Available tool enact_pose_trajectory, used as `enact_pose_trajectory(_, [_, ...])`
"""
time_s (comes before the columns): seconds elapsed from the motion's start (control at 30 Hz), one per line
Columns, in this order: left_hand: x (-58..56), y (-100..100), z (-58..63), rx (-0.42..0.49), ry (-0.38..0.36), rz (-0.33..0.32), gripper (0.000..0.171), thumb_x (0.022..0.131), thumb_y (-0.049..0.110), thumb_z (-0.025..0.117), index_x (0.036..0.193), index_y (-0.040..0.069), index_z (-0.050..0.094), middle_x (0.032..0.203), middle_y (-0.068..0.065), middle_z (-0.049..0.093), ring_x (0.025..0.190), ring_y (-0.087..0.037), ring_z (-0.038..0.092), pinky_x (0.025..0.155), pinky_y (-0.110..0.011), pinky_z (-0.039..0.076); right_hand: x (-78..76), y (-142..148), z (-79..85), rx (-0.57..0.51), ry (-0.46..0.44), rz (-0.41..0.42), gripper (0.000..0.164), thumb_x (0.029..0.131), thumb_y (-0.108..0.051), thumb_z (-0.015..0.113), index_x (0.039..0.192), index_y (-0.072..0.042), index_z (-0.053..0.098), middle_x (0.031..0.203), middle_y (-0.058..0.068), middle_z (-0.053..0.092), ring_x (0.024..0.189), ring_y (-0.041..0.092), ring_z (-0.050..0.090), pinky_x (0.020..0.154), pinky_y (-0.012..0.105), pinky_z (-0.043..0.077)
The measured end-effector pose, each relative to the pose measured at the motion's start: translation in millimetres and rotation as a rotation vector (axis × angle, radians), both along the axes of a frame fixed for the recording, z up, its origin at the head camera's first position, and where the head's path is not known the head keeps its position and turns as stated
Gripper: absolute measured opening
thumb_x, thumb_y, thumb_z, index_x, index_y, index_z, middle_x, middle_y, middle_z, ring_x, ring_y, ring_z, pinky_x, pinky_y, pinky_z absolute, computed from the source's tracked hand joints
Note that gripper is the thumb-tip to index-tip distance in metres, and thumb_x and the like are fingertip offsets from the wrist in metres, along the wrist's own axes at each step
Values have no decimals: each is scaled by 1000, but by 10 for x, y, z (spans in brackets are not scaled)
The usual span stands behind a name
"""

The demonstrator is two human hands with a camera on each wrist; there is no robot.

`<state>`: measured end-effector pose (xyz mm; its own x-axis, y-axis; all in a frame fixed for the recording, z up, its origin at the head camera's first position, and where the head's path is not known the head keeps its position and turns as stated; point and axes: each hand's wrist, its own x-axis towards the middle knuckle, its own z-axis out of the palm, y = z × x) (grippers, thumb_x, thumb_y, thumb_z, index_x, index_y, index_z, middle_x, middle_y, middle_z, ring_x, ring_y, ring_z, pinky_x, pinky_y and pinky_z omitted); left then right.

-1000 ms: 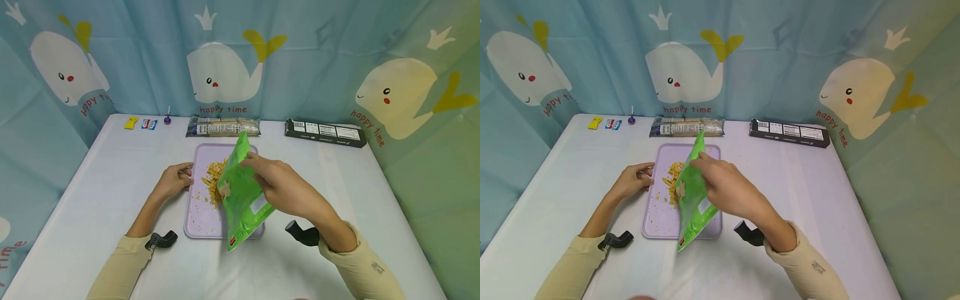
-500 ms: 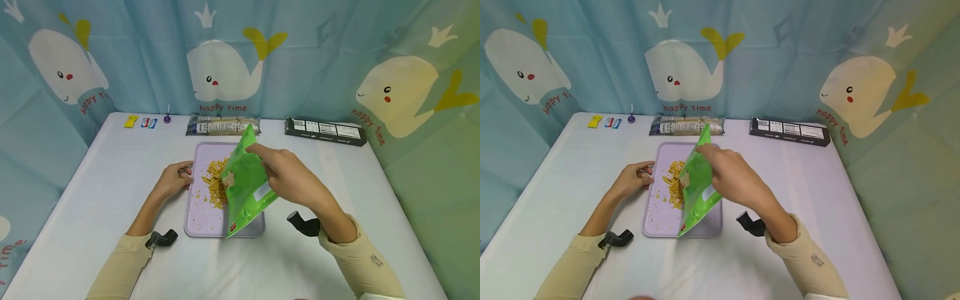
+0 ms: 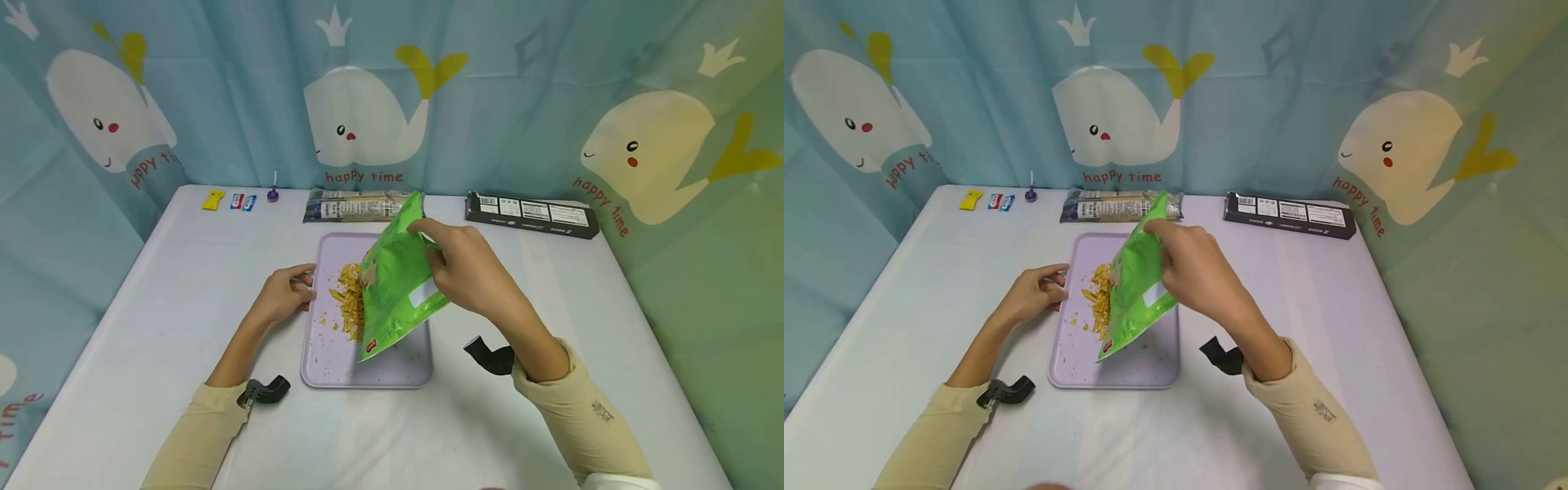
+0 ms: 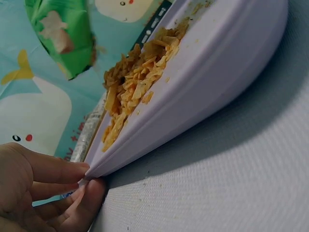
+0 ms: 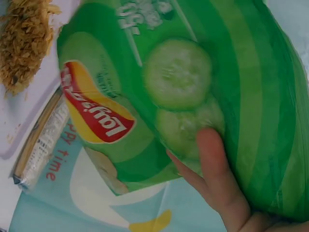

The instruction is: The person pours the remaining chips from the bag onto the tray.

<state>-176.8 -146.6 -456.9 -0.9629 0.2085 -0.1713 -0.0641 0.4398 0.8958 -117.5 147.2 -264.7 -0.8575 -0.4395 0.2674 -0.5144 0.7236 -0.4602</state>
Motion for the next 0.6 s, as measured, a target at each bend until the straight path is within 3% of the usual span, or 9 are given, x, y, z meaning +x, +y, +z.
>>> enact_pose_trajectory(0.23, [5,-13,-3,12,-8,-11,59,81,-1,63,136,10,45,104,-11,55,73,-21,64,60,-32,56,-68,6,9,22,-61,-4,38,85,8,44,117,-6,59,55,0,41,46,11,27,48,27,33])
enact_pose_trajectory(0.4, [0,-19,-20,10,-15,-7,59,81,0,63,136,10,45,104,-11,54,72,-21,64,60,-32,56,-137,28,24,-5,-135,-41,38,86,5,45,119,-8,59,83,5,61,57,15,40,59,30,38])
enact_pose_trajectory(0.5, [-3,-20,-19,10,-19,-10,60,81,0,63,137,10,45,105,-11,54,72,-21,64,60,-32,56,-159,41,1,-24,-122,-81,36,84,6,48,115,-9,61,80,7,59,56,16,38,54,29,36])
enact_pose_trajectory(0.6, [-6,-24,-14,15,-19,-12,60,81,-1,63,137,10,45,104,-11,54,73,-21,64,60,-32,56,-157,45,-14,-29,-73,-119,34,82,6,52,110,-9,63,61,4,49,49,14,30,47,28,30])
